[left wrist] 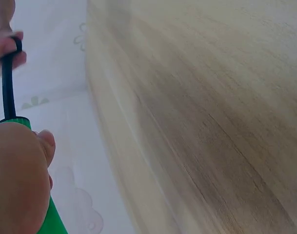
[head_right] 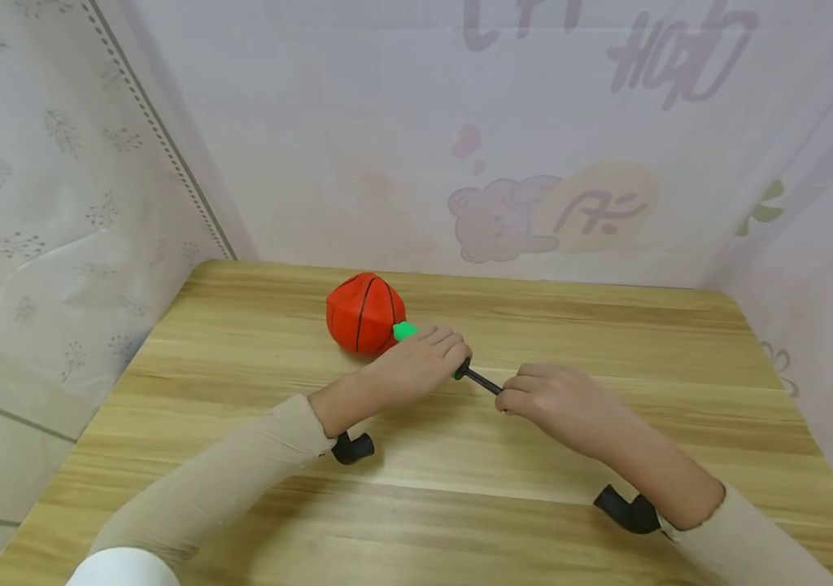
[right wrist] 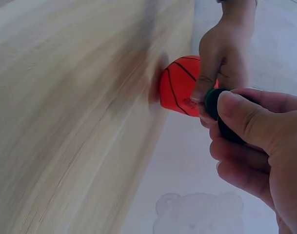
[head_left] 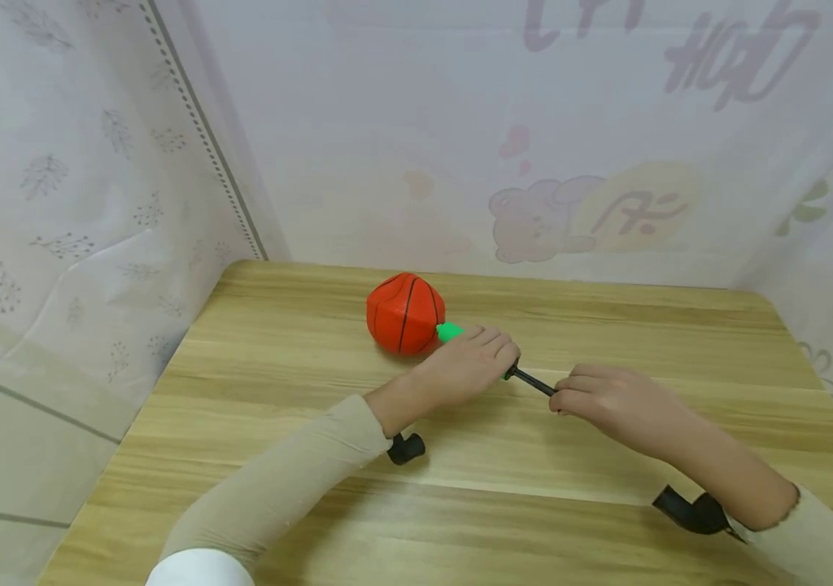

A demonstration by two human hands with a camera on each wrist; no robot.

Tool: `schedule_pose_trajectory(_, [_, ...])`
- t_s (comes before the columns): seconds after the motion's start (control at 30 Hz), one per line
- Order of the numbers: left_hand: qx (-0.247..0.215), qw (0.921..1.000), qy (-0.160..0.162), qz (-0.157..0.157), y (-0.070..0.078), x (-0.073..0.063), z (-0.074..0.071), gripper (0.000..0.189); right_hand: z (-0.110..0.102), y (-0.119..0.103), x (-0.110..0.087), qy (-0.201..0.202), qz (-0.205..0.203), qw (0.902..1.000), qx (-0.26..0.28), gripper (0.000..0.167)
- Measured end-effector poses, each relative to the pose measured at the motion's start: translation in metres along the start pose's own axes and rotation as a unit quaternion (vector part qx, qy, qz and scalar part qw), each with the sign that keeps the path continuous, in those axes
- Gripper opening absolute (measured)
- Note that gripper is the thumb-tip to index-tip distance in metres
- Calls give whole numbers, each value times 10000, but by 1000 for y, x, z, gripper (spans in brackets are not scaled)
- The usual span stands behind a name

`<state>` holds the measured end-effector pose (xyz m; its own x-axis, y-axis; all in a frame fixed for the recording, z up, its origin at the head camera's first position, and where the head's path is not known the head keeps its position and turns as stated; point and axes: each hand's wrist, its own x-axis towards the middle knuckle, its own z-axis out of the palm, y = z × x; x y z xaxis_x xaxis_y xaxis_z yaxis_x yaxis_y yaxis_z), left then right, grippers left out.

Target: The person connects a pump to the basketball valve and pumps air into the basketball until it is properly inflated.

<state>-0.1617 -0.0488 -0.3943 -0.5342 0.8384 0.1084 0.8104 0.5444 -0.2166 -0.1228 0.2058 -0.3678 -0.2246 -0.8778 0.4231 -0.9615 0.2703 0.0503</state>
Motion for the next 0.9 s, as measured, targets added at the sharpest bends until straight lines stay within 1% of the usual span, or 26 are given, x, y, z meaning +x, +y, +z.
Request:
schedule_pose_trajectory(0.07, [44,10000,33,-7,0,-1,0,15,5,4,6,-44,-27,10000,3,12])
schedule_pose_trajectory(0.1, [38,10000,33,-7,0,-1,0,15,8,5,9,-64,-37,10000,3,6])
schedule_pose_trajectory(0.17, [25,10000,67,19,0,-1,0,14,13,8,15,-67,-39,10000,-4,20])
schedule_pose_trajectory(0.2, [13,10000,75,41,0,0,1,14,15,9,18,-44,-47,10000,-2,20])
schedule_pose_trajectory(0.37, [-104,9999,32,124,-1,-1,2,13,26,12,28,141,-141,9998,-57,7])
schedule_pose_trajectory(0.4, [-121,9998,28,123,-2,-2,2,13,27,13,29,179,-154,9997,-88,6])
schedule_pose_trajectory(0.5, [-204,9997,88,102,-4,-3,0,11,25,12,28,216,-107,9996,-123,16])
schedule_pose_trajectory(0.6, [-167,9998,132,55,-6,-4,-1,10,19,9,21,171,-43,9998,-125,28])
schedule_pose_trajectory(0.63, [-143,9998,130,54,-7,-4,-1,11,16,8,18,142,-23,9998,-119,25])
schedule_pose_trajectory(0.7, [-82,9999,101,68,-7,-4,0,11,11,5,10,121,-16,9998,-129,7])
schedule_pose_trajectory(0.73, [-79,9999,95,85,-7,-4,-1,11,8,3,7,135,-10,9998,-144,7])
schedule_pose_trajectory(0.83, [-110,9999,34,104,-9,-5,-1,13,-1,-2,-3,164,25,9997,-179,41])
schedule_pose_trajectory(0.87, [-132,9999,-3,72,-10,-7,-2,13,-3,-4,-6,194,29,9996,-185,48])
schedule_pose_trajectory(0.9, [-148,9999,-33,29,-12,-8,-2,13,-6,-5,-8,210,37,9996,-196,50])
